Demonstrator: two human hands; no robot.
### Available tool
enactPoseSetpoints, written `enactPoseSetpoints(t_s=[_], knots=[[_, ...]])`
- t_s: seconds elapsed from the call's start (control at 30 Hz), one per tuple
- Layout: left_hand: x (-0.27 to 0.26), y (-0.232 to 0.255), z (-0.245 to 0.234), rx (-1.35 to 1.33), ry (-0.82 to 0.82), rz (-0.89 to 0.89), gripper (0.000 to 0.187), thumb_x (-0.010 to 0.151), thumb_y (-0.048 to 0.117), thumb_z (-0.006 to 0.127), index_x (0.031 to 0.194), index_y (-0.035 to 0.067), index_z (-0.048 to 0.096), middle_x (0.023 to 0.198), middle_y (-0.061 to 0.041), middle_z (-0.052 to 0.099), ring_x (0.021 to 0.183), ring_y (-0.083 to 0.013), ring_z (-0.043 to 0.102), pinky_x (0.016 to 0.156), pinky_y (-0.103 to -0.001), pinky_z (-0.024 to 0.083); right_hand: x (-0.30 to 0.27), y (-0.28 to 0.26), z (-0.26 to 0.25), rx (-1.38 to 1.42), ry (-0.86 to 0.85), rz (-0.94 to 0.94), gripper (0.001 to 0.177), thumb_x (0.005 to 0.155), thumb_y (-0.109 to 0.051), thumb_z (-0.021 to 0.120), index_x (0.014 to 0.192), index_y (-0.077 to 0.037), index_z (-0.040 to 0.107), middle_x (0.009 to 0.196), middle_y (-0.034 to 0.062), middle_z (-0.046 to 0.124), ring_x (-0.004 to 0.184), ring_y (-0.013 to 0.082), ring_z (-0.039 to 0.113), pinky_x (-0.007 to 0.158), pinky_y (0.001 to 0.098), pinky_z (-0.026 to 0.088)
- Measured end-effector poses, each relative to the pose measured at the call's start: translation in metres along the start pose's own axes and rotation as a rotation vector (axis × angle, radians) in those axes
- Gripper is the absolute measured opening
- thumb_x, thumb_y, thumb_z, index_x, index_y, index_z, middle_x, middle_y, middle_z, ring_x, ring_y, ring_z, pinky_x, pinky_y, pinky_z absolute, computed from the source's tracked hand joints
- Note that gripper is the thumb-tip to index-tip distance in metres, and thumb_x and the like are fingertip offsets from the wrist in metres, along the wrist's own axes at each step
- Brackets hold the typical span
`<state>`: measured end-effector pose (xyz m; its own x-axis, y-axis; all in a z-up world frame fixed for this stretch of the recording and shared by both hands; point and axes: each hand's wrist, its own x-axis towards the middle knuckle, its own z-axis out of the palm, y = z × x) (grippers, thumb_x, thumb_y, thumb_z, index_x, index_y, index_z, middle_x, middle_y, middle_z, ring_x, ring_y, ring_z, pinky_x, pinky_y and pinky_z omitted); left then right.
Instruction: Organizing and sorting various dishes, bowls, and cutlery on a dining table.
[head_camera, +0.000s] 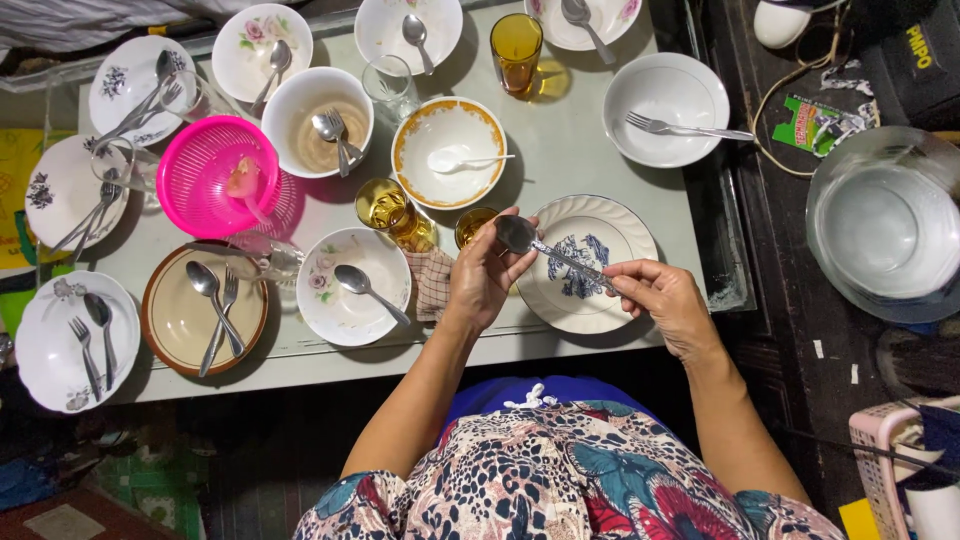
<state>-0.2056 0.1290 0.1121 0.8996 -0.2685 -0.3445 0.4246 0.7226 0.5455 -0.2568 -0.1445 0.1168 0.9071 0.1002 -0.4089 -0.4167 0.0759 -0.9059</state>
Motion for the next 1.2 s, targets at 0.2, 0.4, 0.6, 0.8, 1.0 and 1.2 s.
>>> enactPoseSetpoints(t_s=[0.2, 0.4, 0.6, 0.8, 1.0, 1.2], knots=[[-0.003, 0.012, -0.003, -0.028, 0.023, 0.022, 0.046, 0.110, 0.027, 0.040, 0.148, 0.002, 0.048, 0.136, -0.022, 0.063, 0.123, -0.0264, 0.066, 0.102, -0.039, 0.057, 0.007, 0.003, 0.000, 0.049, -0.039, -0.089, 0.029, 0.088, 0.002, 0.074, 0.116, 0.006, 0.073, 0.085, 0.0021, 0.067, 0.070, 0.0045, 0.058, 0.064, 0.0180, 0.049], [-0.010, 0.022, 0.000, -0.008, 0.057, 0.051, 0.045, 0.110, 0.028, 0.039, 0.145, 0.002, 0.050, 0.136, -0.025, 0.063, 0.123, -0.0283, 0.065, 0.102, -0.040, 0.057, 0.011, -0.011, 0.011, 0.158, 0.034, -0.072, 0.028, 0.089, 0.001, 0.072, 0.117, 0.004, 0.071, 0.085, 0.0061, 0.070, 0.072, 0.0080, 0.064, 0.069, 0.0200, 0.054], [-0.010, 0.024, -0.014, -0.064, 0.011, 0.078, 0.043, 0.111, 0.024, 0.038, 0.144, 0.001, 0.051, 0.138, -0.027, 0.061, 0.123, -0.0289, 0.065, 0.103, -0.040, 0.056, 0.016, -0.012, 0.014, 0.331, 0.044, -0.073, 0.027, 0.093, 0.001, 0.070, 0.119, 0.004, 0.069, 0.089, 0.0065, 0.071, 0.077, 0.0098, 0.066, 0.074, 0.0218, 0.057], [-0.012, 0.026, -0.016, -0.062, 0.039, 0.072, 0.043, 0.110, 0.022, 0.038, 0.143, -0.003, 0.051, 0.137, -0.028, 0.061, 0.123, -0.0302, 0.065, 0.104, -0.041, 0.057, 0.017, -0.016, 0.017, 0.456, 0.047, -0.060, 0.029, 0.094, 0.002, 0.066, 0.123, 0.004, 0.067, 0.094, 0.0088, 0.072, 0.086, 0.0135, 0.070, 0.081, 0.0244, 0.058], [-0.013, 0.026, -0.018, -0.064, 0.039, 0.057, 0.044, 0.109, 0.022, 0.040, 0.143, -0.003, 0.052, 0.136, -0.026, 0.062, 0.119, -0.0287, 0.066, 0.102, -0.040, 0.057, 0.017, -0.012, 0.018, 0.449, 0.051, -0.083, 0.027, 0.095, 0.004, 0.065, 0.122, 0.004, 0.068, 0.099, 0.0112, 0.072, 0.090, 0.0157, 0.071, 0.084, 0.0269, 0.058], [-0.009, 0.017, -0.026, -0.063, 0.016, 0.084, 0.046, 0.111, 0.026, 0.045, 0.144, -0.005, 0.052, 0.139, -0.024, 0.062, 0.125, -0.0296, 0.062, 0.109, -0.041, 0.051, 0.016, -0.010, 0.017, 0.443, 0.055, -0.101, 0.021, 0.093, 0.006, 0.065, 0.114, 0.004, 0.070, 0.107, 0.0133, 0.074, 0.096, 0.0173, 0.071, 0.087, 0.0281, 0.058]])
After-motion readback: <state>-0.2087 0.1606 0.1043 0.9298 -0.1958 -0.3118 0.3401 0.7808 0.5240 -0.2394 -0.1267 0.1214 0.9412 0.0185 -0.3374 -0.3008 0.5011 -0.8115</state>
